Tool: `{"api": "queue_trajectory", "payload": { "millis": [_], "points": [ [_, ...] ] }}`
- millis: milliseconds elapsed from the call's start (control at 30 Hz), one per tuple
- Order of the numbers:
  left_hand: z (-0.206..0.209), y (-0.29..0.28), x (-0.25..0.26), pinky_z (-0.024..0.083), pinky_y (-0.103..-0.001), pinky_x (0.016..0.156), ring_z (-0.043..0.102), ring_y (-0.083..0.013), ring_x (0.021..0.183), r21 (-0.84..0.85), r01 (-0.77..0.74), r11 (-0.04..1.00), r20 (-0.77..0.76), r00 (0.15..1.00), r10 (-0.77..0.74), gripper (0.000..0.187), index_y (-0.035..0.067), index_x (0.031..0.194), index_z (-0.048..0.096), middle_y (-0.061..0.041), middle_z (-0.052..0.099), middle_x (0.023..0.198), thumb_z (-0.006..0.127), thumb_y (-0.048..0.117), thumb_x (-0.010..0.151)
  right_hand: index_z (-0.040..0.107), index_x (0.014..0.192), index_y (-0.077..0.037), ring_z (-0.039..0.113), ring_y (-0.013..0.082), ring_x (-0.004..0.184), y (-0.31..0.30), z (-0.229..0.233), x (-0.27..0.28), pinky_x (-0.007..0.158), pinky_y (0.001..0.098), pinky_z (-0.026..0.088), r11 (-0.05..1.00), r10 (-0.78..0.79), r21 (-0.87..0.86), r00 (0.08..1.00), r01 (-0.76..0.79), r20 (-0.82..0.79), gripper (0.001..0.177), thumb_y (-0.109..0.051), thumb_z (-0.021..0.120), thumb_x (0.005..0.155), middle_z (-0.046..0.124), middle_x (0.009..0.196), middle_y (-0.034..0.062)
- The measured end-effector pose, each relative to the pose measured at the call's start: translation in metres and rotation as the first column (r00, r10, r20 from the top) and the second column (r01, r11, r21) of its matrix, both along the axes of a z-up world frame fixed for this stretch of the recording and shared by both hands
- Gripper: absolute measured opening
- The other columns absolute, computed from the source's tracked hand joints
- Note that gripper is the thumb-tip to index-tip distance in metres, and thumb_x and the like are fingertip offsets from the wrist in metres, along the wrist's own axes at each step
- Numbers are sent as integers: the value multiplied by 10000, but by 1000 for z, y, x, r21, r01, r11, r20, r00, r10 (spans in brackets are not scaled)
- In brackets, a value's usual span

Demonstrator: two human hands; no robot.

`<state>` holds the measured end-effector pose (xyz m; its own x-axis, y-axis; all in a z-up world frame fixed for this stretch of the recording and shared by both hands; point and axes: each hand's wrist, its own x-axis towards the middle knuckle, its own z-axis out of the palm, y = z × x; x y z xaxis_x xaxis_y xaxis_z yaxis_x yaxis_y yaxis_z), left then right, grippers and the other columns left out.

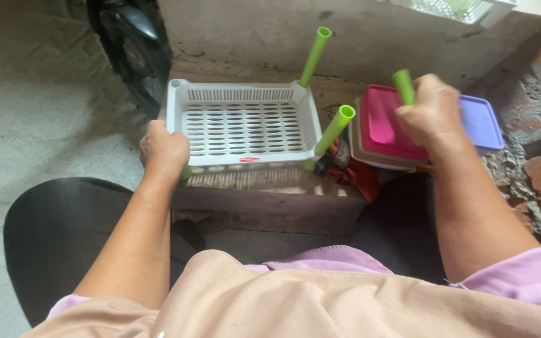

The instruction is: The person wipes a white plastic basket with a cloth, then inserts green plastic legs into the basket's corner sockets. The person stacks a second basket on top of the first, aligning the legs to form a two-tiered structure.

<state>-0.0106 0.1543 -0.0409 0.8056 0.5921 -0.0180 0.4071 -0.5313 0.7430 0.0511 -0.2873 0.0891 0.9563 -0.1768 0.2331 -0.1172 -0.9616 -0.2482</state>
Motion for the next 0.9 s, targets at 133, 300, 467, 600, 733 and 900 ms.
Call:
{"api": "queue_trajectory", "payload": {
  "millis": [133, 300, 467, 600, 733, 900],
  "points": [
    [-9, 7, -4, 524, -437, 928, 699, -370, 1051, -228, -54, 972, 80, 994, 74, 293, 69, 1056, 748, -210, 728, 1080, 602, 156, 817, 701, 1162, 15, 728, 257, 872, -1, 42, 3, 740, 400, 594, 974, 130, 152, 965, -167, 228, 360, -103, 777, 830, 731, 1028, 198],
    [-33, 14, 8, 577, -405, 824, 754, -298, 965, -627, -18, 779, 190, 966, 174, 289, 21, 1006, 706, -164, 773, 1027, 663, 276, 875, 654, 1163, -17, 672, 175, 837, 63, 97, -25, 623, 335, 565, 681, 343, 554, 876, -480, 338, 309, -15, 707, 859, 649, 984, 87],
    [-10, 7, -5, 547, -451, 874, 733, -343, 986, -408, -141, 902, -74, 990, 122, 446, 36, 1058, 730, -189, 749, 1069, 607, 432, 894, 642, 1096, -87, 716, 120, 824, 158, 106, -65, 583, 259, 619, 519, 440, 770, 888, -372, 132, 228, -111, 669, 871, 702, 966, 28],
    [19, 6, -14, 457, -507, 1035, 608, -431, 1225, -263, -131, 956, -209, 975, 76, 634, 30, 1212, 720, -251, 661, 1275, 480, 562, 964, 630, 1110, -54, 711, 193, 797, 206, 73, -64, 618, 378, 615, 504, 553, 807, 833, -306, -29, 211, -170, 696, 947, 678, 972, 71],
    [34, 5, -18, 274, -607, 1150, 505, -427, 1368, -285, -149, 947, -353, 935, 41, 641, 36, 1352, 633, -223, 586, 1424, 457, 522, 973, 588, 1095, -48, 734, 243, 908, 229, 32, -42, 782, 437, 649, 206, 659, 962, 752, -178, -2, 247, -62, 739, 901, 667, 1002, 108],
    [11, 8, -8, 430, -444, 1149, 530, -386, 1387, -283, -72, 957, -108, 993, 43, 676, 28, 1493, 437, -241, 504, 1512, 614, 325, 912, 536, 1113, -72, 718, 261, 1064, 270, -20, -5, 907, 472, 626, -30, 675, 984, 723, -175, 149, 369, 7, 769, 838, 665, 1076, 123]
  ]
}}
